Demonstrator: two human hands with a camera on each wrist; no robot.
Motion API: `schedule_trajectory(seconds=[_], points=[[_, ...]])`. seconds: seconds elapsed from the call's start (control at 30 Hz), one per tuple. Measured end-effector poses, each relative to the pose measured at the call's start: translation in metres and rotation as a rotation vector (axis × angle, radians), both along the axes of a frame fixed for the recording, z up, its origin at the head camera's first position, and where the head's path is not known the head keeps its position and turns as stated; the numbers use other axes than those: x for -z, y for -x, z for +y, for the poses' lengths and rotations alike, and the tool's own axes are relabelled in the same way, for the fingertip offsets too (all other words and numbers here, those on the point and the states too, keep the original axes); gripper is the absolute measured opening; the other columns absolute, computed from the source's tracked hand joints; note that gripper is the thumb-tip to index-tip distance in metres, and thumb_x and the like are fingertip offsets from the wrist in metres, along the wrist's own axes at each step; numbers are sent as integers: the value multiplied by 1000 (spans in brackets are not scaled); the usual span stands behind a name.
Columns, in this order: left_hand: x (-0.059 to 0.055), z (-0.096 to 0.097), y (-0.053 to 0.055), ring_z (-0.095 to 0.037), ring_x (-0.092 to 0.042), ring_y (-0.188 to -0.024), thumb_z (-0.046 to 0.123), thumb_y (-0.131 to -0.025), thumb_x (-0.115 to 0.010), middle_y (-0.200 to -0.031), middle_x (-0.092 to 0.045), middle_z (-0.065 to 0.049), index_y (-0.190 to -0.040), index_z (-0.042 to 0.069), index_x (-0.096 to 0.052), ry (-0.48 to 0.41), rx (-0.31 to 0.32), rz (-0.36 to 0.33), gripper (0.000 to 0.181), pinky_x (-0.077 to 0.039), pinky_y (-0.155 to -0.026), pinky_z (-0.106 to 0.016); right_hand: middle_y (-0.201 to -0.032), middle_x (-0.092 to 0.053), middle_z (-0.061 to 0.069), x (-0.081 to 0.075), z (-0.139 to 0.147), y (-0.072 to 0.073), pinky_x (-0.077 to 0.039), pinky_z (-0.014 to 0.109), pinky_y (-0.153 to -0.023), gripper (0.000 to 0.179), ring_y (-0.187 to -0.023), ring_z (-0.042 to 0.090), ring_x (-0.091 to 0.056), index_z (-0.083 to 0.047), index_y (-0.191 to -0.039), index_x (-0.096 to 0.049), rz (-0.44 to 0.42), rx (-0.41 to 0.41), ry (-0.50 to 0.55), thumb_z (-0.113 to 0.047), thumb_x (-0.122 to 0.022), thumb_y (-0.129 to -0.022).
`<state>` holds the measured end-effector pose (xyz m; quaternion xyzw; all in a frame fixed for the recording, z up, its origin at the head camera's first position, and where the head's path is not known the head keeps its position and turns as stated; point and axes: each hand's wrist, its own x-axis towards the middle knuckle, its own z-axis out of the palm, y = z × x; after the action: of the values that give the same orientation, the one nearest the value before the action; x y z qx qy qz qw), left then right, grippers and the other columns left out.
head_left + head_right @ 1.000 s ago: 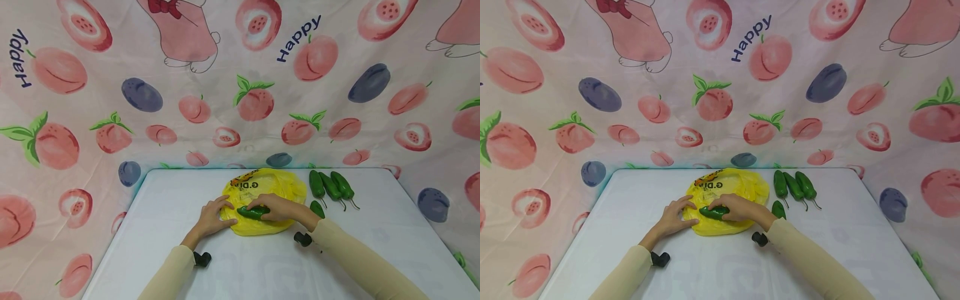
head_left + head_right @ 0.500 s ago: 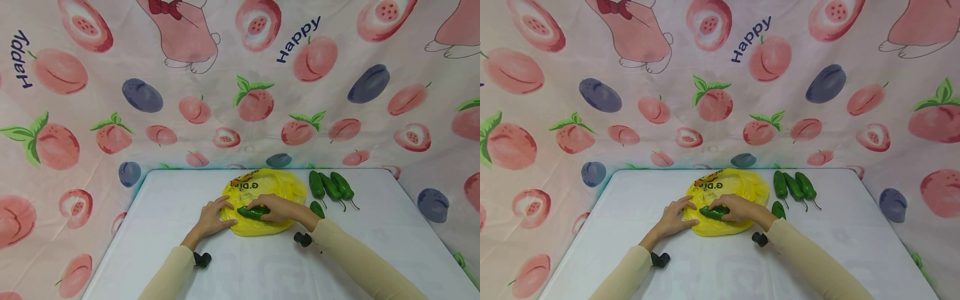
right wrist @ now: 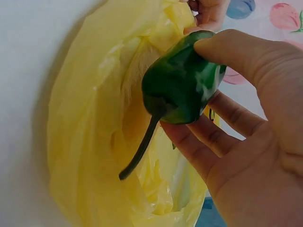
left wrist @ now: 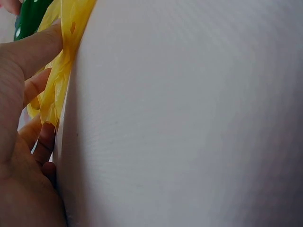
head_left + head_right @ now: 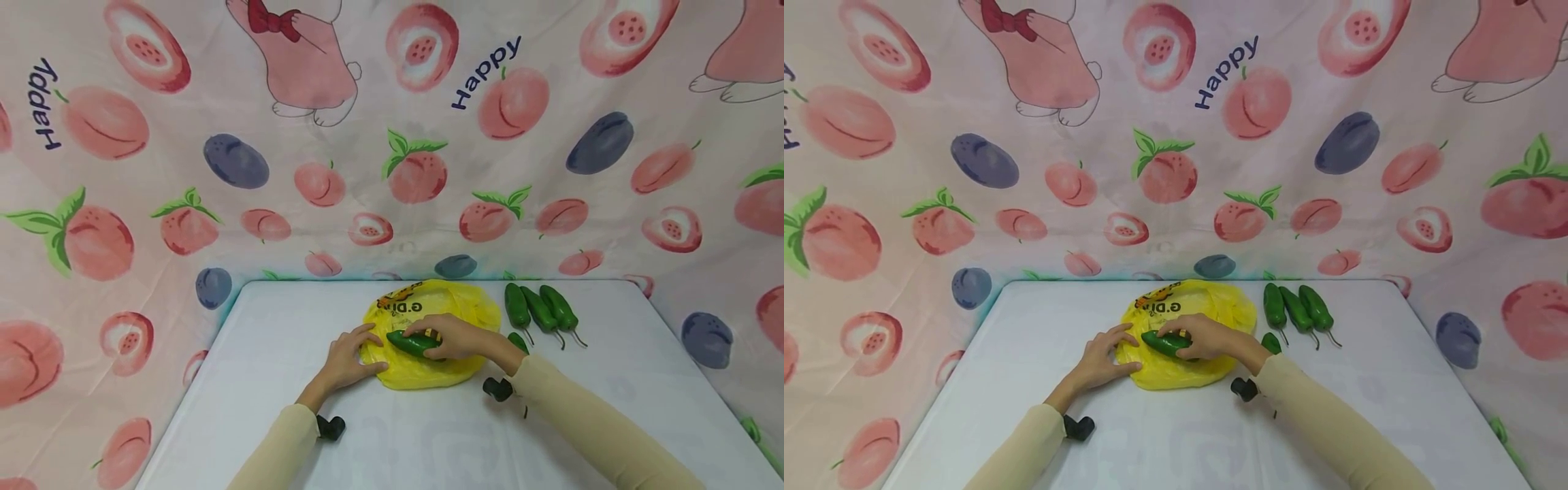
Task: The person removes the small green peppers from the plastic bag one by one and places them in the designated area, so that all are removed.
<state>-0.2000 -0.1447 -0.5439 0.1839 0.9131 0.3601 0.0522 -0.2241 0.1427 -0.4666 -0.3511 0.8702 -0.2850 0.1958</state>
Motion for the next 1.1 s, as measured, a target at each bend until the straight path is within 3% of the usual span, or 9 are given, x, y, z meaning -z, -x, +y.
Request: schedule_trajectory(seconds=[0.4, 0.63, 1.1], points=[[0, 1, 0, -31, -47, -129, 47, -84, -82, -158, -45, -3, -116, 26, -68, 3, 6, -8, 41, -29, -104, -54, -132, -64, 6, -6, 3, 5, -56, 34, -89, 49, -108, 22, -65, -20, -141, -60, -7, 74, 187, -19, -76, -95], [-1, 2, 1, -32, -46, -129, 47, -84, -82, -159, -45, -4, -116, 26, -68, 10, 11, -8, 41, -29, -103, -53, -132, -63, 6, -5, 3, 7, -55, 40, -93, 49, -113, 27, -62, -15, -141, -60, -24, 97, 312, -18, -76, -95], [1, 1, 1, -32, -46, -129, 48, -84, -82, -159, -44, -3, -115, 27, -68, 8, 6, -2, 39, -29, -103, -53, -134, -62, 8, 0, 17, 0, -55, 42, -93, 50, -111, 27, -63, -14, -140, -60, -24, 165, 372, -19, -77, -94]])
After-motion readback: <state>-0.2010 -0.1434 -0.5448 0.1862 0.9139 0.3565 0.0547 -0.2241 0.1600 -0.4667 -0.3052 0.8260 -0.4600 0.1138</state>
